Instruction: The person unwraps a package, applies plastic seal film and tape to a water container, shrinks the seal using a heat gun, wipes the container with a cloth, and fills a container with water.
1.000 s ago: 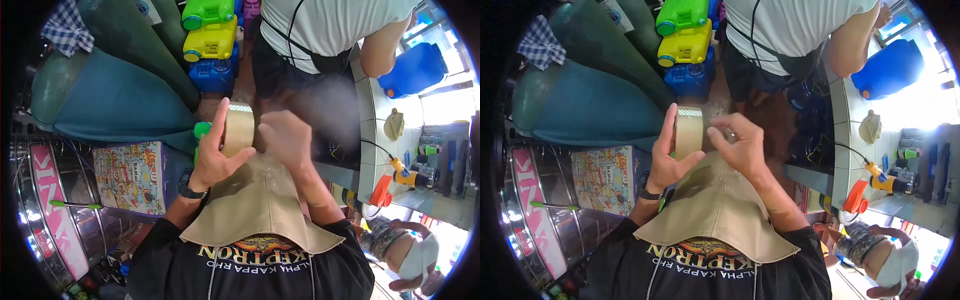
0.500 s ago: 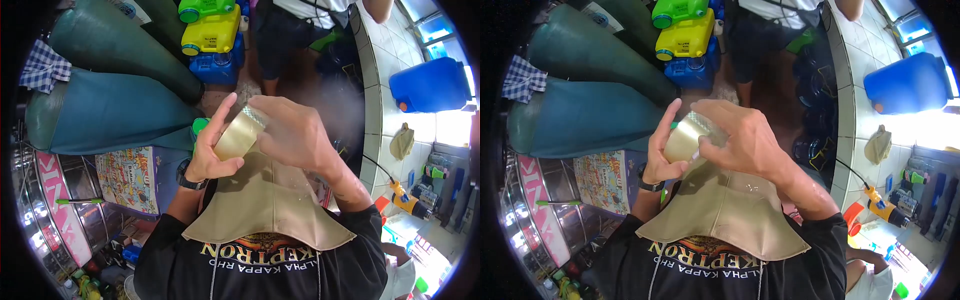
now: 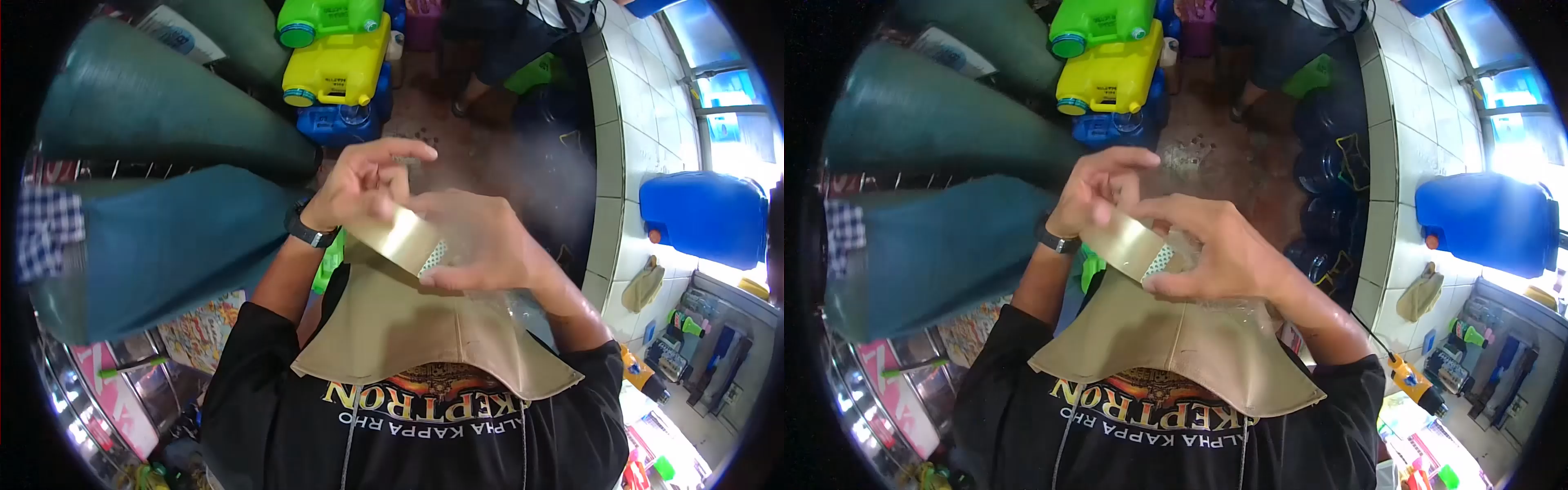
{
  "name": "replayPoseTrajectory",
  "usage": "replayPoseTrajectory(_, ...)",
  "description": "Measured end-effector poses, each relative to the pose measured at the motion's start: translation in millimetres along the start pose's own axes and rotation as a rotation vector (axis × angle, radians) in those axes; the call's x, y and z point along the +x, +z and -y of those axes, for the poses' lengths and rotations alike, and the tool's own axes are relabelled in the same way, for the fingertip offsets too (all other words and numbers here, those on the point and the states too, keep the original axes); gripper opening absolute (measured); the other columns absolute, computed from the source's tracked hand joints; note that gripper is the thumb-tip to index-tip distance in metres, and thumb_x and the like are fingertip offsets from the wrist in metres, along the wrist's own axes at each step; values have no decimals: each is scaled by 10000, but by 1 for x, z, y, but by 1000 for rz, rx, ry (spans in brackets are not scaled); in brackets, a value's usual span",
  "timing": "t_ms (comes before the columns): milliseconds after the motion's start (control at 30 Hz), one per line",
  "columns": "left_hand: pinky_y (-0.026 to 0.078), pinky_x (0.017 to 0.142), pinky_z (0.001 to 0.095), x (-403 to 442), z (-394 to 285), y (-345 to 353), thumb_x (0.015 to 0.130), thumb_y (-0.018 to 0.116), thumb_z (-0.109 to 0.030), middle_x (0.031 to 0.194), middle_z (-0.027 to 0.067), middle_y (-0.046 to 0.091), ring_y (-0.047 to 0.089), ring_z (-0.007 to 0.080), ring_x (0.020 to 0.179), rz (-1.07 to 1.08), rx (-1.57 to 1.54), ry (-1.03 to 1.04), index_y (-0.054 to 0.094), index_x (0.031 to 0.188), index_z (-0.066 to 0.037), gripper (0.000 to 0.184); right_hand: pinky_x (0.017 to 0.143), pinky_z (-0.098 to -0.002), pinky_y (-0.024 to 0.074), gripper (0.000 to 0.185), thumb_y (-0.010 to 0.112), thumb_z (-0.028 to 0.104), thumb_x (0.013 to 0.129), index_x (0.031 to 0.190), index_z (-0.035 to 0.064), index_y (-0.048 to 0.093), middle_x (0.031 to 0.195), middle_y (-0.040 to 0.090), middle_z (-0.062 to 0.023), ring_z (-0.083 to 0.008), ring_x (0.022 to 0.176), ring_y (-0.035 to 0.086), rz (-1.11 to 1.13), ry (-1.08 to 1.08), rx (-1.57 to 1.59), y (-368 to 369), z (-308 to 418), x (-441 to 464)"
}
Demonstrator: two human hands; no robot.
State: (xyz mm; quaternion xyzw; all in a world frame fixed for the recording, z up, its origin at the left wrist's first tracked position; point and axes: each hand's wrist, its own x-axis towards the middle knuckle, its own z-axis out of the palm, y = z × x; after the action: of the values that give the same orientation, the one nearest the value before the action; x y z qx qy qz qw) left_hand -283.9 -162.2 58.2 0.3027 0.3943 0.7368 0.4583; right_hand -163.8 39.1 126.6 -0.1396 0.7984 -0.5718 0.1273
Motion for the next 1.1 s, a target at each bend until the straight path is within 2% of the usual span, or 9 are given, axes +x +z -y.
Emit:
replayPoseTrajectory(67,424,560,203,23,-8,-16,844,746,-445,696,5,625,560,50,620,-219,161,51,580,1261,34,657,865,-326,499,617,829,180,648,1203,22,609,1010,666,-121,-207,935,647,-208,92,145,3,-13,11)
replayPoseTrajectory(100,444,607,202,27,-17,-25,956,557,-535,764,15,653,589,55,686,-243,236,-107,651,1145,37,611,866,-310,493,583,832,166,655,1177,26,614,1004,664,-91,-151,945,623,-274,65,147,3,-17,16)
replayPoseTrajectory(133,444,607,202,34,-13,-40,956,557,-535,764,15,653,589,55,686,-243,233,-106,651,1145,37,611,866,-310,493,583,832,166,655,1177,26,614,1004,664,-91,-151,945,623,-272,67,145,-2,-20,23)
replayPoseTrajectory(200,457,646,207,42,7,-62,980,401,-625,824,36,675,612,73,739,-117,-237,-387,673,1063,39,722,849,-319,505,532,830,144,659,1137,37,623,997,661,-108,-190,949,641,-373,149,131,-8,-25,30)
replayPoseTrajectory(333,452,613,247,79,32,-100,982,376,-629,767,31,640,578,112,660,126,-341,-338,657,859,-3,697,786,-335,524,464,820,130,677,1099,74,635,972,653,-115,-257,901,659,-426,-28,-112,-47,-24,55)
replayPoseTrajectory(367,468,647,260,86,33,-107,1004,291,-616,779,68,653,592,138,700,118,-341,-406,661,842,21,754,748,-349,523,462,836,169,669,1087,86,656,954,646,-100,-271,868,656,-350,-47,-188,-60,-25,59)
replayPoseTrajectory(500,487,678,260,135,12,-105,1006,366,-576,817,61,668,610,142,727,26,-233,-626,659,836,12,679,658,-389,511,394,802,186,693,1039,124,623,960,625,-88,-311,809,637,-51,-69,-262,-108,-32,78)
replayPoseTrajectory(633,487,663,259,181,14,-109,1004,367,-581,806,54,668,609,139,713,-13,-145,-583,658,840,10,679,638,-401,501,358,771,203,719,1017,108,597,939,605,-85,-311,789,629,29,-151,-342,-155,-49,89)
replayPoseTrajectory(1100,426,524,218,300,20,-64,944,466,-649,658,-6,599,535,70,552,-338,-214,-704,628,782,-40,651,577,-400,512,239,712,133,758,960,71,600,854,573,-111,-307,673,623,-196,-135,-350,-259,-94,60)
